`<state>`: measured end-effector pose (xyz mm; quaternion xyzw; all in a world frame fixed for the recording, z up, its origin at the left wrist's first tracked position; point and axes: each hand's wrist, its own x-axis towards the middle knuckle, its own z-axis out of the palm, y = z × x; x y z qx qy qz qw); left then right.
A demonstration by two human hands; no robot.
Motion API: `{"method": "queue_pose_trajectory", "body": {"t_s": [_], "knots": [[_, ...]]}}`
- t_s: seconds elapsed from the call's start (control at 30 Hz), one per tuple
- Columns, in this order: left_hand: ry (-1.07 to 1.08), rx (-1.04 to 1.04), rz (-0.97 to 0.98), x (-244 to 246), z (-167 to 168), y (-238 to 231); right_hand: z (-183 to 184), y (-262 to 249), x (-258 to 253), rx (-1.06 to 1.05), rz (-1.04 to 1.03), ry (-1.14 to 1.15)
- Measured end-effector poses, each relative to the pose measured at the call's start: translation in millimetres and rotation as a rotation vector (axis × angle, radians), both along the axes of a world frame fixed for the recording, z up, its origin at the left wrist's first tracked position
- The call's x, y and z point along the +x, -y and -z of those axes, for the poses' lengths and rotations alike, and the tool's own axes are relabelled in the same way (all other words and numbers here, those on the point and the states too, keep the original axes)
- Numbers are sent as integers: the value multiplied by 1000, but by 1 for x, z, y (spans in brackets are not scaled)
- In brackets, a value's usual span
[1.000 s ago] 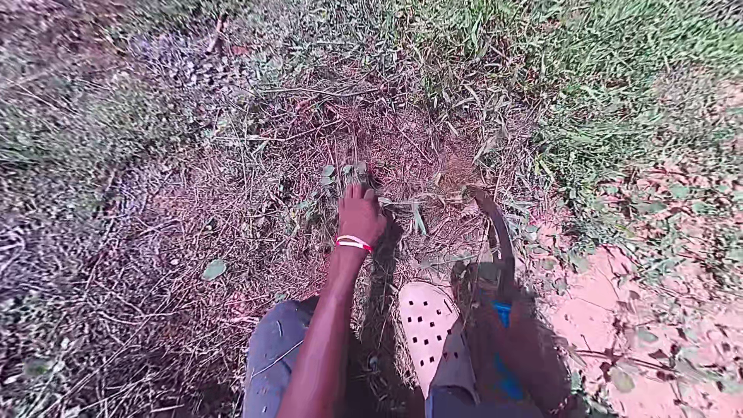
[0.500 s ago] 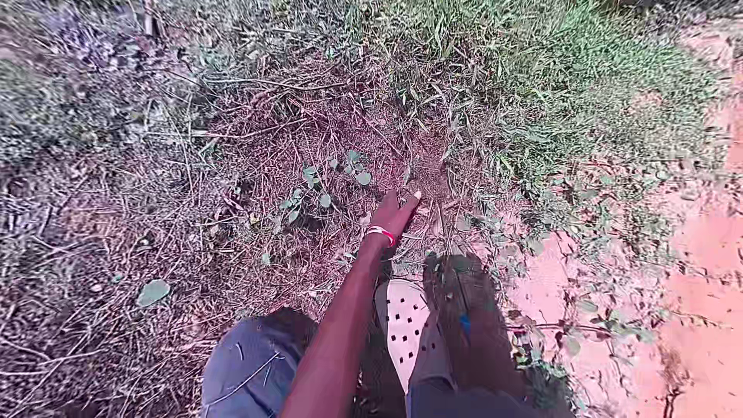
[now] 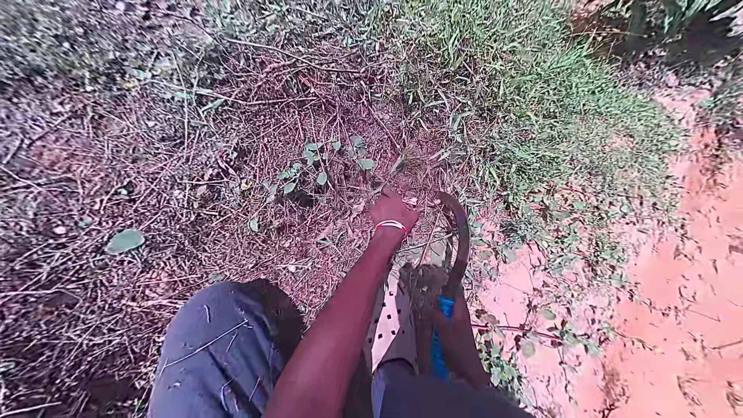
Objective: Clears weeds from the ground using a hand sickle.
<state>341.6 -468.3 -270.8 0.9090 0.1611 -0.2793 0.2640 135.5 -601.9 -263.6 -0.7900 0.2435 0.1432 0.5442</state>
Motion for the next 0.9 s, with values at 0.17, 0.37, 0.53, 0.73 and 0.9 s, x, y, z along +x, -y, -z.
{"method": "queue_pose_trajectory", "body": {"t_s": [0.17, 0.37, 0.53, 0.73, 0.9], "knots": [[-73, -45, 49, -10, -3, -21, -20, -10, -32, -242, -165, 9], [-17, -144, 83, -28, -6, -31, -2, 20, -69, -321, -218, 288], [-63, -91, 107, -48, -13, -41, -13, 21, 27, 112, 103, 208], [-61, -145, 44, -45, -15, -46, 21, 16, 125, 285, -20, -43], [-44, -173, 172, -55, -9, -56, 13, 25, -16, 334, 28, -11]]}}
